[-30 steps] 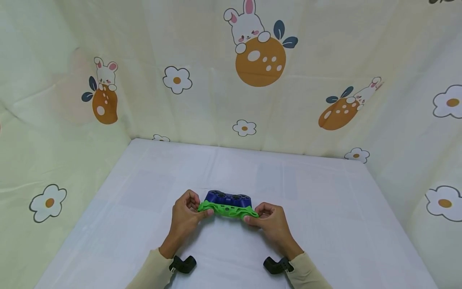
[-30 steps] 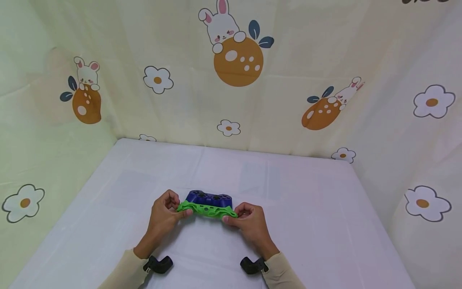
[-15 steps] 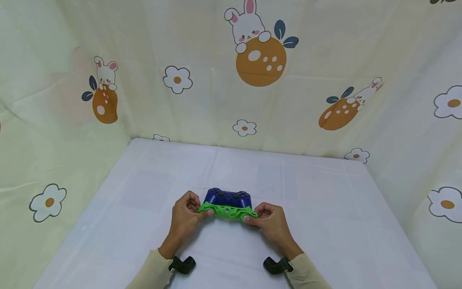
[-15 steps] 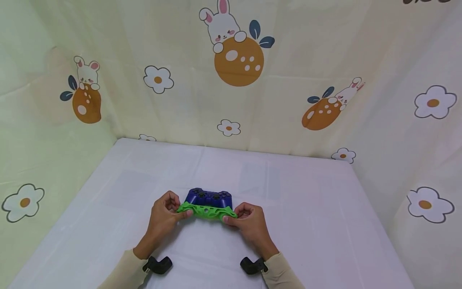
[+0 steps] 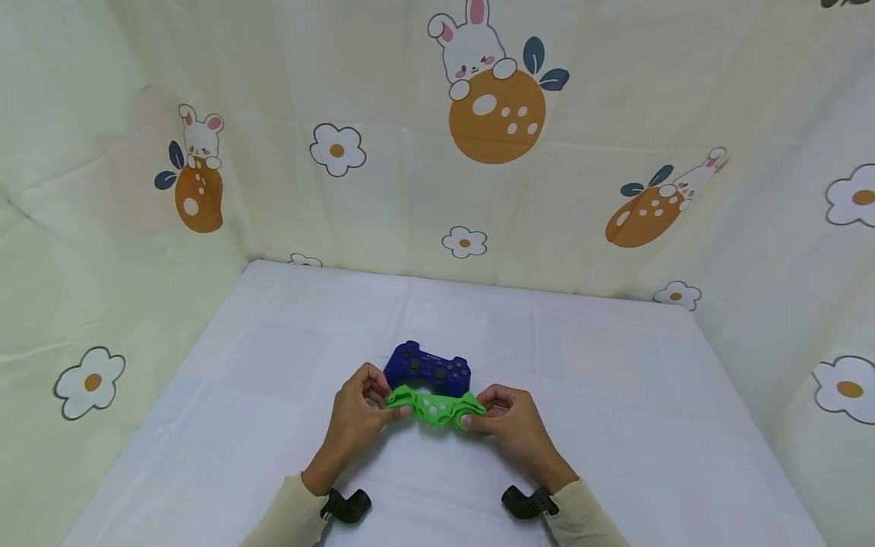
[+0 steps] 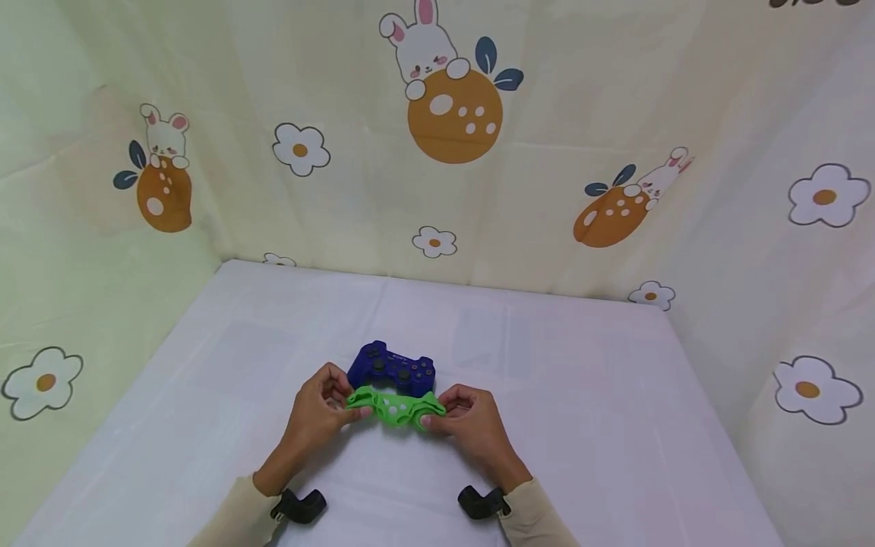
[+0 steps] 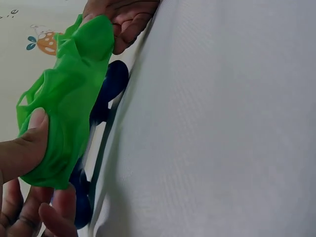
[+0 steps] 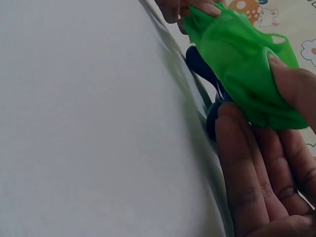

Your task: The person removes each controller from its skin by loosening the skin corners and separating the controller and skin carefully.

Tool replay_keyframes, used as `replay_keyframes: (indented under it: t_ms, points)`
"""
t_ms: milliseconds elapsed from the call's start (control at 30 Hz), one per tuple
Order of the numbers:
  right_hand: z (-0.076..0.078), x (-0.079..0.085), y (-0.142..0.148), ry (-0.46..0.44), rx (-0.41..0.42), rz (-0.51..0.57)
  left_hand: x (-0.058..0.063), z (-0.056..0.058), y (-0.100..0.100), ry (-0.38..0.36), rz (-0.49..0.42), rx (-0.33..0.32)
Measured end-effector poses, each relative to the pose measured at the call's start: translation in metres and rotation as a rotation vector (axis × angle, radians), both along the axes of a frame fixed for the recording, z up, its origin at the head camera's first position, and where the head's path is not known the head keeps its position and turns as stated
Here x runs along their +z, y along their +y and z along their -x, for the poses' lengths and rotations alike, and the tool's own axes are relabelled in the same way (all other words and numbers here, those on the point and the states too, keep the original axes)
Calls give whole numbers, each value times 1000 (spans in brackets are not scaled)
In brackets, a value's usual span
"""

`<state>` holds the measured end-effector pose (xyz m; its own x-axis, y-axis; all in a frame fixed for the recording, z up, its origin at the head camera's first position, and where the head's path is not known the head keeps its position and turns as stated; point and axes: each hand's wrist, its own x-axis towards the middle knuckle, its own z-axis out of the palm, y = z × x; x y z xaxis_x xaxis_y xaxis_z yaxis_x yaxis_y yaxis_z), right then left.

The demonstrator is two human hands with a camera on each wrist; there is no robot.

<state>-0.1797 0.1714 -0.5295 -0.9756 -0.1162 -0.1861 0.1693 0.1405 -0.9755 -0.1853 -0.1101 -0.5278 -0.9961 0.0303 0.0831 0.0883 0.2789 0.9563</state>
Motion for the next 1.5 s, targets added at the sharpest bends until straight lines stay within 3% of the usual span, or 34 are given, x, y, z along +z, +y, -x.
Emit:
replay_keyframes:
  t_ms: [233,567,900,1267,1500]
  points:
    - [-1,2,11,13,120,-8,6,-7,-2,34,50,-65]
    - [-14,9,19,38,183,-94,3,-20,-1,71,146,-172]
    - [-21,14,23,111,227,-178,1,-30,-1,67,194,-232]
    - [-19,15,28,147,244,-164,4,-36,-2,60,220,-221]
    - [-13,24,25,160,177,-187,5,-40,-8,55,227,-177]
